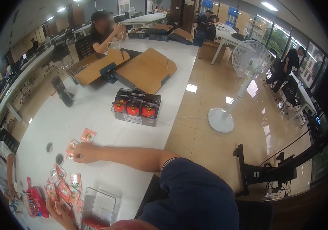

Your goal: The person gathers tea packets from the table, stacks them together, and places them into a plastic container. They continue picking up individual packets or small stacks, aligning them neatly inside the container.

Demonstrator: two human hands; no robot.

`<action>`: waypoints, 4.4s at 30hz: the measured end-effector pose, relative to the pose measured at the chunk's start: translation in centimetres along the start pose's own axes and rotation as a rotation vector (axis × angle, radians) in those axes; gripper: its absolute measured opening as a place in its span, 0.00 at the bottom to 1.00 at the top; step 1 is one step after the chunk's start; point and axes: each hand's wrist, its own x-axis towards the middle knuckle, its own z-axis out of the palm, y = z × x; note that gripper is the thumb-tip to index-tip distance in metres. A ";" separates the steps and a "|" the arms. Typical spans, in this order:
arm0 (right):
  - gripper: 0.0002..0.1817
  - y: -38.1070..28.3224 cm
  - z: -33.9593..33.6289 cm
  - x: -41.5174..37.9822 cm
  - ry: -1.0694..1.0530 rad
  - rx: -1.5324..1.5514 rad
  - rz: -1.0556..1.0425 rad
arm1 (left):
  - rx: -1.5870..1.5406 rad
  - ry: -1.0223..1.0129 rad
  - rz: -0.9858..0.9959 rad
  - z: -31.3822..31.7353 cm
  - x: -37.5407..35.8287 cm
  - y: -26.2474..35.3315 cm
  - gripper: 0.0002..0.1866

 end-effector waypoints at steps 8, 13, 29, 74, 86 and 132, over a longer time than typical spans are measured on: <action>0.09 0.3 0.1 0.1 0.011 0.001 -0.031 | -0.162 0.233 -0.041 -1.8 1.5 2.0 0.18; 0.08 0.3 -1.0 1.0 -0.239 -0.120 0.126 | 0.006 0.302 -0.152 -8.4 1.5 0.5 0.25; 0.11 0.2 -1.1 -0.1 -0.100 0.022 0.144 | 0.199 0.294 -0.978 -12.6 -15.5 11.6 0.15; 0.27 -7.6 10.8 5.4 -0.407 -0.054 -0.494 | -0.080 -0.452 -0.547 -4.7 0.8 2.1 0.33; 0.09 -10.0 8.2 7.0 -0.279 0.134 -0.139 | -0.690 -0.083 -0.758 -5.0 1.8 4.5 0.37; 0.08 -14.4 6.6 8.8 -0.213 0.210 -0.701 | -1.911 -0.031 -0.713 -1.8 1.3 5.9 0.37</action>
